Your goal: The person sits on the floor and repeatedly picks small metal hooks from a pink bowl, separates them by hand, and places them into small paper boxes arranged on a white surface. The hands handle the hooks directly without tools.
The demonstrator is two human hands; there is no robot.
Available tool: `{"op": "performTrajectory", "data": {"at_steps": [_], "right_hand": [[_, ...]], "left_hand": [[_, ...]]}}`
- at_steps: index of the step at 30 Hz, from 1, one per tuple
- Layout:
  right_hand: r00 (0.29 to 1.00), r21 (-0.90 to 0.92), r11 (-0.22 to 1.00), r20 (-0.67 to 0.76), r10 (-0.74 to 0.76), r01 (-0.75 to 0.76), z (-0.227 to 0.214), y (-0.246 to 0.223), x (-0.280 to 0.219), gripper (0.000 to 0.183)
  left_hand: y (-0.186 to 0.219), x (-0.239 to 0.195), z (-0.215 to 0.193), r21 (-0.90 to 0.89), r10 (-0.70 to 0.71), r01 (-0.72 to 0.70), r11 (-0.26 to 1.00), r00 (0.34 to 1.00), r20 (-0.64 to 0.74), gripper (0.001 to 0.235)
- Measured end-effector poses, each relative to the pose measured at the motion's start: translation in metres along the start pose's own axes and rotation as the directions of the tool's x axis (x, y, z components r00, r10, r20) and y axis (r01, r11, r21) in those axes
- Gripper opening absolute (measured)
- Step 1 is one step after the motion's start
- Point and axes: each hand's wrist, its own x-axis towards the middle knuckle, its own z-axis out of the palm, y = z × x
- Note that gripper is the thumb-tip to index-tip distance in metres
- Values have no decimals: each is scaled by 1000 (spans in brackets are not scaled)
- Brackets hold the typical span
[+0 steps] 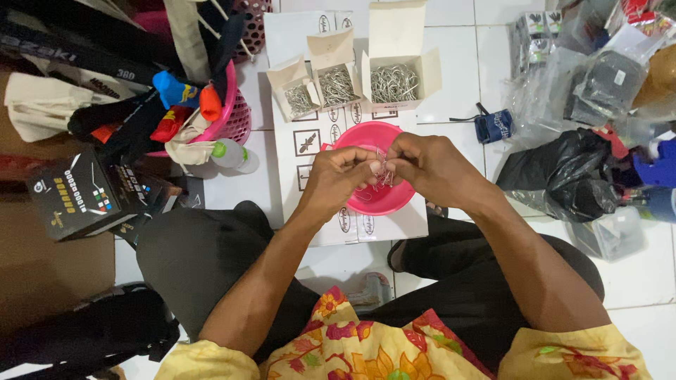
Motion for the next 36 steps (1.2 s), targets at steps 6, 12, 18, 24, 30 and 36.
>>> {"op": "performTrajectory", "data": {"at_steps": [6, 12, 18, 24, 30, 36], "right_hand": [[999, -27, 999, -36, -19, 18, 1, -5, -3, 9], [996, 54, 998, -71, 46, -42, -6, 2, -4, 12], [999, 106, 993, 19, 41, -43, 4, -12, -5, 26], [995, 164, 983, 62, 73, -83, 14, 22, 1, 11], [996, 212, 975, 64, 62, -74, 14, -6, -3, 17], [998, 204, 977, -7, 70, -67, 10, -7, -2, 12]], "left_hand": [[-1, 2, 4, 64, -4, 2, 998, 1000, 23, 14], [-24, 10, -3, 77, 49, -43, 996, 996, -71, 11], [-1, 7, 0, -50, 23, -28, 998, 995, -97, 12], [1, 7, 0, -156, -51, 33, 987, 992, -118, 13], [-5, 10, -1, -313, -118, 77, 947, 986, -114, 11], [-3, 8, -1, -346, -131, 88, 934, 986, -102, 11]]}}
